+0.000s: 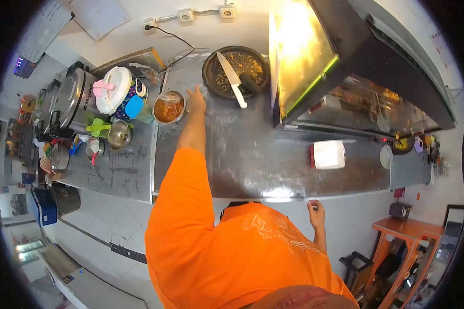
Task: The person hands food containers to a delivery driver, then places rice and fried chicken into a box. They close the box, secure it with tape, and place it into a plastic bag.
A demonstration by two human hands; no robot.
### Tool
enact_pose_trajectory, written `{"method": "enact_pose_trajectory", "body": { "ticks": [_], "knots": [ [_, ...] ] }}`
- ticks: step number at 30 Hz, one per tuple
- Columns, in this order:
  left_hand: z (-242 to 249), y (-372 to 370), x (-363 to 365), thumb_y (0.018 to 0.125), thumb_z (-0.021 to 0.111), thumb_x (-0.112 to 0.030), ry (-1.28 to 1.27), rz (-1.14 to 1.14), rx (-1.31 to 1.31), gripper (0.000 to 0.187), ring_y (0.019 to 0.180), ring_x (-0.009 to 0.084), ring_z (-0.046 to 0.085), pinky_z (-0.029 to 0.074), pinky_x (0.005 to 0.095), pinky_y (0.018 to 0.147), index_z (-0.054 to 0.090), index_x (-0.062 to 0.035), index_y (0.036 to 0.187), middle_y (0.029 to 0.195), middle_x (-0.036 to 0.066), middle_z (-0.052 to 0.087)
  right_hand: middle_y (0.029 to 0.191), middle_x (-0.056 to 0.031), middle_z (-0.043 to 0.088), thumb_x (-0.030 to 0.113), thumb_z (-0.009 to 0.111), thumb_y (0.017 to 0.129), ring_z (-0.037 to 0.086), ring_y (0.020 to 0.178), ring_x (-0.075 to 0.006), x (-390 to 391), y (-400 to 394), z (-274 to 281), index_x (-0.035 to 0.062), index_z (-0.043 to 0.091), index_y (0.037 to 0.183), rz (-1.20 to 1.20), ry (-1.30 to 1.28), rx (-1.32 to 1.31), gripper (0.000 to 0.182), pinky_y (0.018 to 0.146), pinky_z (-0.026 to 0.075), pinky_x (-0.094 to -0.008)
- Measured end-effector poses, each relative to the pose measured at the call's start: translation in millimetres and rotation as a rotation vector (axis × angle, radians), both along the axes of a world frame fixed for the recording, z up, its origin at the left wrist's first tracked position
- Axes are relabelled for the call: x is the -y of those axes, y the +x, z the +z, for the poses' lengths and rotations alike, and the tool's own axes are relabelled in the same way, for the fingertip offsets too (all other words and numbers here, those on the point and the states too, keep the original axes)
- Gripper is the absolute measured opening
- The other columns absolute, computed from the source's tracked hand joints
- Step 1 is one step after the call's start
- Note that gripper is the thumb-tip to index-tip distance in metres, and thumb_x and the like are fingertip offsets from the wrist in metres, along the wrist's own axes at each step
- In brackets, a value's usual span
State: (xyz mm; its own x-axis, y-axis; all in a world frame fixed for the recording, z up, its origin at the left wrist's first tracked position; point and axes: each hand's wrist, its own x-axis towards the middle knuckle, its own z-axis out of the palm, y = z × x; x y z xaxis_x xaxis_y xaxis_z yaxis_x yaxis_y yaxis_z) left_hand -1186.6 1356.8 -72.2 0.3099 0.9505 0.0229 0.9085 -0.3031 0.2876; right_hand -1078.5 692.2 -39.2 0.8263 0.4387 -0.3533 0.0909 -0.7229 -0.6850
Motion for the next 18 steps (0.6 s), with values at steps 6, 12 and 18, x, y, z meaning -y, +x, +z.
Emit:
{"method": "enact_pose_trajectory", "body": {
  "ticks": [6,12,18],
  "knots": [
    [-27.5,-4.6,-45.2,0.086,0.052,0.000,0.189,-0.202,-0.044,0.034,0.091,0.0366,0.063,0.055,0.0478,0.074,0.056,-0.0037,0.119,0.117,0.016,0.053,0.095,-0.0088,0.070,0.017,0.068,0.088,0.067,0.083,-0.0197,-92.9,11.2,-4.5,0.0041,0.067,0.104,0.263,0.101,-0.122,0.021,0.068,0.052,-0.0304],
    [-11.6,-21.2,-21.6,0.085,0.055,-0.012,0.158,-0.389,-0.332,0.019,0.113,0.0298,0.052,0.039,0.0531,0.100,0.071,-0.0070,0.094,0.116,0.011,0.057,0.097,-0.0124,0.069,0.014,0.066,0.088,0.067,0.081,-0.0223,-181.4,27.8,8.6,0.0028,0.066,0.103,0.502,0.192,-0.131,0.019,0.069,0.051,-0.0324],
    [-41.3,-18.6,-14.6,0.084,0.060,-0.019,0.304,-0.373,-0.467,0.018,0.115,0.0246,0.051,0.027,0.0572,0.104,0.072,-0.0096,0.094,0.112,0.004,0.063,0.095,-0.0086,0.070,0.016,0.066,0.088,0.066,0.087,-0.0213,-213.7,43.6,25.7,0.0046,0.067,0.105,0.673,0.233,-0.075,0.020,0.073,0.051,-0.0337]
  ]
}}
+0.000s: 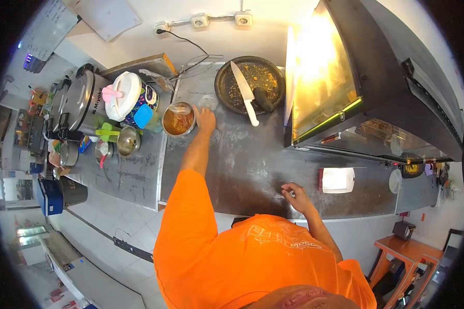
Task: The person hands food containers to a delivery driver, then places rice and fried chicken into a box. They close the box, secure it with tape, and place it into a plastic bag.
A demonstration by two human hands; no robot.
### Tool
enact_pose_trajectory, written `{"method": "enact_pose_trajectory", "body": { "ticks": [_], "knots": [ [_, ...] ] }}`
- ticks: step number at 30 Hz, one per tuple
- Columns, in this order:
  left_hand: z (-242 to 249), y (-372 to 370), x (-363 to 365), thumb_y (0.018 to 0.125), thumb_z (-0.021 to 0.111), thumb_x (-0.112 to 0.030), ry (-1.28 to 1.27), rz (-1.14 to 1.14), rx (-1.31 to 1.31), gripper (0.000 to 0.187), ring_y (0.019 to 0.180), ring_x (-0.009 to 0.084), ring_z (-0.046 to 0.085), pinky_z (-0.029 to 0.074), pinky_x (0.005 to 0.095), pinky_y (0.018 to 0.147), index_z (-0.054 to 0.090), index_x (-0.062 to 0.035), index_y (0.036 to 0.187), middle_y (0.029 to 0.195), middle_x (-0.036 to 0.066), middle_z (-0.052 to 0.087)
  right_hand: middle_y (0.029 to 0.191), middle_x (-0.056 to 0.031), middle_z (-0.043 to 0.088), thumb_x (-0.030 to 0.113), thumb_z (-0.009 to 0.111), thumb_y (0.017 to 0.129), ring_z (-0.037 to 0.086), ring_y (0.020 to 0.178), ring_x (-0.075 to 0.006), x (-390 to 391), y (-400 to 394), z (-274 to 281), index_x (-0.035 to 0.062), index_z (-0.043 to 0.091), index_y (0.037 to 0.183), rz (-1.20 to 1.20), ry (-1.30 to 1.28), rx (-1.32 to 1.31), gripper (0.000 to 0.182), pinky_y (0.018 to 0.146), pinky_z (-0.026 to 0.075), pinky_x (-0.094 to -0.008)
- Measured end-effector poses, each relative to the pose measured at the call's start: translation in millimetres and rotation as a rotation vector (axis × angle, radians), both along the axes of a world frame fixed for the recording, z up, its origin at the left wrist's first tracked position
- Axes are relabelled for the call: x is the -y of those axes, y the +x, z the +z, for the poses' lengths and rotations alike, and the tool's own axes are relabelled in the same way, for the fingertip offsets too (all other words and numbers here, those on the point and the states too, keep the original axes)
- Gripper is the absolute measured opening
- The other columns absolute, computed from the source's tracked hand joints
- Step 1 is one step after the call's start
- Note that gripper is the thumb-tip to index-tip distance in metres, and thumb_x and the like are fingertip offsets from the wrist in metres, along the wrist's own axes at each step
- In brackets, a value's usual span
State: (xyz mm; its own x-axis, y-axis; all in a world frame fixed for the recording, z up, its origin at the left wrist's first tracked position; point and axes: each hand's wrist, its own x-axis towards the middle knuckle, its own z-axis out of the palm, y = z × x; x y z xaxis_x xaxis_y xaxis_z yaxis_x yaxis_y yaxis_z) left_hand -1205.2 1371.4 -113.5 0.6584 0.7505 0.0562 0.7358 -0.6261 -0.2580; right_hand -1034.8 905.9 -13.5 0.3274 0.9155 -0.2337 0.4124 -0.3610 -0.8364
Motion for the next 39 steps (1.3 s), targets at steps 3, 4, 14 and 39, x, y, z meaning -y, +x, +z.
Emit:
{"method": "enact_pose_trajectory", "body": {
  "ticks": [3,4,14,39],
  "knots": [
    [43.8,7.5,27.6,0.081,0.066,-0.017,-0.045,0.068,0.303,0.013,0.104,0.0222,0.057,0.035,0.0525,0.099,0.068,-0.0087,0.090,0.105,0.005,0.064,0.097,-0.0139,0.068,0.014,0.065,0.087,0.065,0.081,-0.0245,14.6,9.0,11.7,0.0021,0.066,0.105,0.018,0.051,0.017,0.021,0.069,0.050,-0.0329],
    [67.0,6.3,40.0,0.080,0.068,-0.015,-0.040,0.083,0.440,0.012,0.098,0.0212,0.060,0.039,0.0500,0.097,0.066,-0.0084,0.089,0.102,0.006,0.064,0.094,-0.0135,0.069,0.013,0.065,0.087,0.065,0.078,-0.0236,17.5,11.7,14.6,0.0027,0.066,0.105,0.003,0.095,0.009,0.021,0.068,0.050,-0.0322],
    [232.4,27.8,315.9,0.073,0.062,0.012,-1.341,-0.144,1.382,0.026,0.081,0.0065,0.054,0.048,0.0228,0.075,0.051,-0.0071,0.086,0.089,-0.002,0.053,0.076,-0.0071,0.065,0.004,0.068,0.083,0.058,0.064,-0.0171,0.7,16.4,141.4,0.0066,0.069,0.103,-0.152,0.610,-0.007,0.020,0.059,0.046,-0.0288],
    [224.1,213.9,573.3,0.082,0.065,-0.008,-0.429,-0.581,1.030,0.016,0.090,0.0276,0.057,0.042,0.0413,0.080,0.067,-0.0055,0.097,0.092,0.009,0.062,0.130,-0.0119,0.054,0.039,0.050,0.099,0.055,0.118,-0.0270,160.7,155.7,89.6,0.0071,0.052,0.130,-0.524,0.720,-1.434,0.045,0.101,0.046,-0.0394]
  ]
}}
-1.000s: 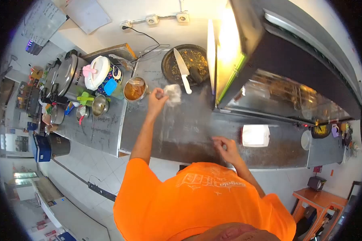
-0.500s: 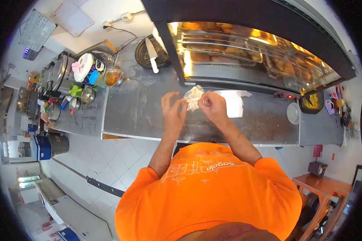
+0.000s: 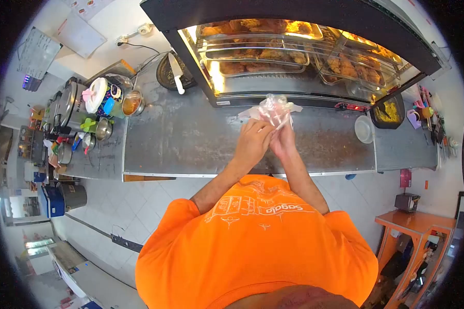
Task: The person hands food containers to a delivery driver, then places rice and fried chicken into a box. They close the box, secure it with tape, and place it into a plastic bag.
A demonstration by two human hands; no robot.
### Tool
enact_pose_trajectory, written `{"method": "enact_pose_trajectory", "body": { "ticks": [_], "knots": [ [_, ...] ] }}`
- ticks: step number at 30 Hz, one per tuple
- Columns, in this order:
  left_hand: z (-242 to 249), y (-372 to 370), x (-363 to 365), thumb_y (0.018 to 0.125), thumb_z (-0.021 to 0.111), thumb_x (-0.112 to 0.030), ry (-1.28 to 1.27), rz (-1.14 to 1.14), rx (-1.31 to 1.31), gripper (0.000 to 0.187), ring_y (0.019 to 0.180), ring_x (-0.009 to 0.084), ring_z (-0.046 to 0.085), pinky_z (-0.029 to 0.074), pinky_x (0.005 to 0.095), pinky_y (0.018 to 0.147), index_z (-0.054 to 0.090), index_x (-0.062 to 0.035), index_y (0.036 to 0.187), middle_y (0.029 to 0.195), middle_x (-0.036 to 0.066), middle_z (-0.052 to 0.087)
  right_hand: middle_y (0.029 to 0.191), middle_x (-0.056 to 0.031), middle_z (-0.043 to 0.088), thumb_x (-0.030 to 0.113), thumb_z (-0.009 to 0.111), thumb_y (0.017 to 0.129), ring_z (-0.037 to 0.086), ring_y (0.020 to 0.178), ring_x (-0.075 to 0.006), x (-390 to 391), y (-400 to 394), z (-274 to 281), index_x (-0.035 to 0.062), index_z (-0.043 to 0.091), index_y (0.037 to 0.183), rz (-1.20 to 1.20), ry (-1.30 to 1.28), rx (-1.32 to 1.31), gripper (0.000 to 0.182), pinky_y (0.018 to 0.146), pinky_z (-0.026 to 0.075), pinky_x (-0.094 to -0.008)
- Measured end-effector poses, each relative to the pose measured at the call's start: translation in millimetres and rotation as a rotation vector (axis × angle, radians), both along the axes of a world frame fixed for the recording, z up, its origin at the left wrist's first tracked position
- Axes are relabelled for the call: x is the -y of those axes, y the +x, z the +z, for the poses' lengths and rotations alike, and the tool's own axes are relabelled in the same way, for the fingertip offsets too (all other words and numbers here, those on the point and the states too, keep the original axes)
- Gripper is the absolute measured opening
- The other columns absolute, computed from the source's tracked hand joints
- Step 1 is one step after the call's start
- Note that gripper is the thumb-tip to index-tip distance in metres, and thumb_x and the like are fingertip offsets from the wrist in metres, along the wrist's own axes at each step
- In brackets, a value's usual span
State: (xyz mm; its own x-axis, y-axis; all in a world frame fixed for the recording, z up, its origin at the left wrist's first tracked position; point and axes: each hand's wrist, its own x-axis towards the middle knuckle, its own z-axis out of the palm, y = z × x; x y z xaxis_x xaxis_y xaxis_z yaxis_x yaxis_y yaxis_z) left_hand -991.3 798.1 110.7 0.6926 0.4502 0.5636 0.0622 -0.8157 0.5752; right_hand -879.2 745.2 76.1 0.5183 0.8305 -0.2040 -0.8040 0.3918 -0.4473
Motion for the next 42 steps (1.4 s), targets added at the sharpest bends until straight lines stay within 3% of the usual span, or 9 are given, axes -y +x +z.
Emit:
{"method": "enact_pose_trajectory", "body": {
  "ticks": [5,15,23,26,30,33,34,37,42],
  "knots": [
    [-11.4,13.9,-18.7,0.084,0.063,-0.008,-0.110,-0.158,-0.030,0.016,0.082,0.0315,0.059,0.047,0.0390,0.075,0.063,-0.0023,0.099,0.090,0.014,0.061,0.134,-0.0096,0.049,0.039,0.035,0.104,0.046,0.130,-0.0301,-1.4,4.3,-4.2,0.0113,0.044,0.135,-0.032,0.056,-0.012,0.042,0.105,0.042,-0.0377],
    [-30.4,15.7,-25.8,0.090,0.062,-0.010,-0.581,-0.348,0.043,0.011,0.070,0.0224,0.059,0.047,0.0334,0.068,0.063,-0.0003,0.095,0.080,0.013,0.064,0.136,-0.0052,0.046,0.033,0.052,0.099,0.047,0.125,-0.0221,-18.5,4.7,19.9,0.0145,0.040,0.136,-0.192,-0.094,0.176,0.044,0.106,0.038,-0.0403],
    [-25.2,8.7,-57.7,0.085,0.066,-0.010,-0.443,-0.563,-0.116,0.011,0.082,0.0254,0.060,0.046,0.0369,0.076,0.065,-0.0027,0.094,0.084,0.012,0.064,0.159,0.0026,0.020,0.067,0.035,0.094,0.017,0.145,-0.0216,-39.0,7.0,11.9,0.0214,0.022,0.153,-0.307,-0.148,0.302,0.076,0.116,0.014,-0.0435],
    [-23.1,7.1,-59.9,0.084,0.068,-0.011,-0.191,-0.443,-0.095,0.019,0.094,0.0262,0.058,0.042,0.0401,0.089,0.065,-0.0041,0.101,0.096,0.011,0.064,0.160,0.0029,0.016,0.068,0.033,0.094,0.012,0.147,-0.0239,-34.1,9.2,23.3,0.0229,0.020,0.154,-0.298,-0.066,0.120,0.076,0.118,0.007,-0.0454],
    [-27.8,35.1,-126.1,0.081,0.072,-0.025,-0.473,0.487,0.484,0.068,0.125,0.0363,0.041,0.028,0.0520,0.103,0.040,-0.0023,0.136,0.132,0.018,0.044,0.161,0.0008,0.014,0.066,0.036,0.094,0.012,0.147,-0.0250,-33.7,44.8,-55.0,0.0254,0.016,0.154,-0.220,-0.258,0.794,0.076,0.116,0.009,-0.0498],
    [-25.2,39.0,-155.4,0.079,0.073,-0.016,-0.356,0.604,0.349,0.076,0.125,0.0360,0.040,0.031,0.0434,0.106,0.030,0.0046,0.138,0.133,0.022,0.036,0.162,-0.0035,0.010,0.056,0.043,0.096,0.006,0.149,-0.0252,-16.3,9.2,28.0,0.0144,0.007,0.156,-0.064,-0.394,0.377,0.081,0.116,0.003,-0.0512],
    [-22.7,39.8,-157.5,0.078,0.073,-0.015,-0.371,0.621,0.326,0.076,0.125,0.0359,0.040,0.030,0.0435,0.106,0.030,0.0046,0.138,0.133,0.022,0.037,0.153,-0.0109,0.035,0.041,0.056,0.095,0.031,0.141,-0.0264,-14.5,12.5,7.8,0.0077,0.033,0.149,-0.087,-0.484,0.305,0.068,0.114,0.021,-0.0449],
    [-20.9,46.4,-153.3,0.078,0.070,-0.015,-0.394,0.568,0.308,0.076,0.127,0.0362,0.039,0.028,0.0468,0.106,0.029,0.0041,0.139,0.134,0.021,0.037,0.125,-0.0099,0.061,0.024,0.069,0.088,0.056,0.116,-0.0246,-2.8,26.8,-81.6,0.0081,0.059,0.124,0.025,-0.565,0.807,0.040,0.101,0.041,-0.0368],
    [-17.5,38.1,-144.9,0.084,0.057,-0.021,-0.536,0.102,0.084,0.069,0.131,0.0362,0.035,0.023,0.0501,0.109,0.029,0.0036,0.142,0.140,0.021,0.037,0.099,-0.0131,0.066,0.005,0.073,0.077,0.062,0.092,-0.0308,-68.6,-10.4,-37.6,0.0022,0.064,0.099,-0.092,-0.355,1.584,0.023,0.085,0.049,-0.0373]
  ]
}}
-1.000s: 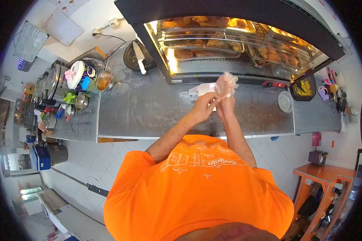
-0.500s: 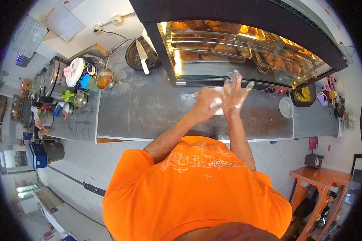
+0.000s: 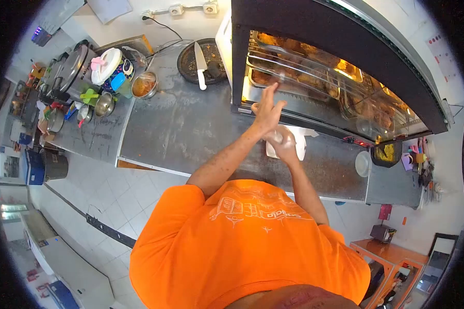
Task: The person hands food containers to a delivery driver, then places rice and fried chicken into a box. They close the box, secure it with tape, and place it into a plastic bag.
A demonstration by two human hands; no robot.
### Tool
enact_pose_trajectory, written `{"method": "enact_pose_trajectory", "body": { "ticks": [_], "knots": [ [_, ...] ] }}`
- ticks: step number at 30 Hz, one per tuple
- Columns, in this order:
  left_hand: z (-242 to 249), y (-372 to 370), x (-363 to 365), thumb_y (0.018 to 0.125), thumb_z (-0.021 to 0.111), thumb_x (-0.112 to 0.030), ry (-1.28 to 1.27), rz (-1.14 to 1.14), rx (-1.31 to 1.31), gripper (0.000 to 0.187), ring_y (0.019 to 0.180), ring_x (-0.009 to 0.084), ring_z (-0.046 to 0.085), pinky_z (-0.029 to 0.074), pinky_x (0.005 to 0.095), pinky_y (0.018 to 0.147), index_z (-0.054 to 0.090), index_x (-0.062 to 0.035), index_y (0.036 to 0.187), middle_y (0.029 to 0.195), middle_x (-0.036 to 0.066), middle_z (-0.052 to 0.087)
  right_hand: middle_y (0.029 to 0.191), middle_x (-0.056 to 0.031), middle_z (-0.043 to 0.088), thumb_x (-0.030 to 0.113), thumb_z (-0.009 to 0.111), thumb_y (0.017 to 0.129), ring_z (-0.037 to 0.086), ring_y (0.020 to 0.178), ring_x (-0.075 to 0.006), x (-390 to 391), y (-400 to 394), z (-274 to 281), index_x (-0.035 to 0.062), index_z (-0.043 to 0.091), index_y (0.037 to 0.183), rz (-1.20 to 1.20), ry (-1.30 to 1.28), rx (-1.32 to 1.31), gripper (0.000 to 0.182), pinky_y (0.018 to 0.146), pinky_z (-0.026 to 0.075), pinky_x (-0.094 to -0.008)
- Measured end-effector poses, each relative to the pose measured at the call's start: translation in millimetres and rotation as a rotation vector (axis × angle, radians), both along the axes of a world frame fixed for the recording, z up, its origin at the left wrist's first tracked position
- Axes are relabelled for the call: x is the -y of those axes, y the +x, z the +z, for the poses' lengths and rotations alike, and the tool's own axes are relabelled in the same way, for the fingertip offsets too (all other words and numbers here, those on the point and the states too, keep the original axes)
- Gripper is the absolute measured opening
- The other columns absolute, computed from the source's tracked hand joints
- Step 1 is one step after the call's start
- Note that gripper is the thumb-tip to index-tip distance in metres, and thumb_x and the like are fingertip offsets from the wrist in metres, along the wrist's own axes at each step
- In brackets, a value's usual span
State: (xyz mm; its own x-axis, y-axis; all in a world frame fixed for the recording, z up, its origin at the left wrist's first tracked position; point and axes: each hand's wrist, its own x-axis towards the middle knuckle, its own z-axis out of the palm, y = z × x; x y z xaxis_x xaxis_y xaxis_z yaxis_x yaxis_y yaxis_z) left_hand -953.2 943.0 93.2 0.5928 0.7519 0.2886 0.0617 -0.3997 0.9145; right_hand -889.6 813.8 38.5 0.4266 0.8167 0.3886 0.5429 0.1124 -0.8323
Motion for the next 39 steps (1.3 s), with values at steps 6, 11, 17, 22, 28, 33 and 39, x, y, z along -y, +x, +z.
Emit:
{"method": "enact_pose_trajectory", "body": {
  "ticks": [6,11,17,22,28,33,39],
  "knots": [
    [38.2,-77.7,-0.8,0.089,0.052,-0.015,0.078,0.162,0.183,0.061,0.132,0.0324,0.037,0.025,0.0410,0.112,0.031,0.0010,0.144,0.141,0.021,0.041,0.119,-0.0244,0.058,0.028,0.060,0.087,0.053,0.112,-0.0417,-152.3,39.4,41.5,-0.0009,0.057,0.112,-0.283,0.068,0.892,0.038,0.094,0.044,-0.0461],
    [-17.7,-168.4,-6.1,0.091,0.052,-0.012,-0.174,0.190,0.131,0.057,0.131,0.0308,0.038,0.026,0.0404,0.111,0.033,-0.0037,0.145,0.137,0.019,0.045,0.147,-0.0139,0.042,0.062,0.032,0.092,0.042,0.133,-0.0346,-228.3,48.1,111.5,0.0121,0.049,0.138,-0.385,-0.697,0.532,0.070,0.109,0.034,-0.0478],
    [-86.9,-252.9,3.1,0.096,0.052,-0.016,-0.394,0.409,0.047,0.051,0.123,0.0255,0.043,0.030,0.0374,0.108,0.035,-0.0050,0.143,0.130,0.015,0.049,0.147,-0.0129,0.043,0.062,0.034,0.092,0.042,0.134,-0.0330,-266.3,59.9,114.4,0.0150,0.049,0.138,-0.400,-0.775,0.518,0.068,0.109,0.034,-0.0479],
    [-99.1,-273.6,-3.3,0.098,0.051,-0.018,-0.543,0.440,0.172,0.046,0.114,0.0203,0.047,0.034,0.0338,0.104,0.038,-0.0048,0.140,0.125,0.011,0.051,0.147,-0.0120,0.043,0.062,0.035,0.091,0.041,0.135,-0.0317,-243.7,83.9,92.6,0.0174,0.049,0.139,-0.339,-0.685,0.491,0.067,0.109,0.034,-0.0479],
    [-85.8,-254.0,-20.7,0.100,0.049,-0.021,-0.512,0.349,0.043,0.043,0.112,0.0184,0.048,0.035,0.0335,0.103,0.039,-0.0053,0.139,0.123,0.009,0.053,0.122,-0.0160,0.064,0.044,0.053,0.082,0.060,0.114,-0.0346,-235.1,64.1,110.9,0.0115,0.069,0.112,-0.448,-0.747,0.658,0.047,0.100,0.044,-0.0482],
    [-66.9,-226.8,-30.9,0.101,0.047,-0.025,-0.473,0.280,0.023,0.043,0.112,0.0180,0.048,0.035,0.0333,0.102,0.040,-0.0059,0.138,0.122,0.007,0.055,0.115,-0.0132,0.067,0.046,0.052,0.084,0.061,0.109,-0.0343,-231.2,59.3,90.8,0.0115,0.069,0.108,-0.590,-0.433,0.653,0.045,0.093,0.046,-0.0481],
    [-81.8,-231.3,-15.3,0.101,0.049,-0.033,-0.569,0.228,0.015,0.046,0.108,0.0152,0.050,0.040,0.0300,0.089,0.039,-0.0101,0.139,0.122,0.006,0.056,0.102,-0.0162,0.069,0.042,0.050,0.088,0.064,0.096,-0.0337,-192.2,63.5,97.3,0.0100,0.069,0.099,-0.459,-0.431,0.715,0.039,0.084,0.049,-0.0480]
  ]
}}
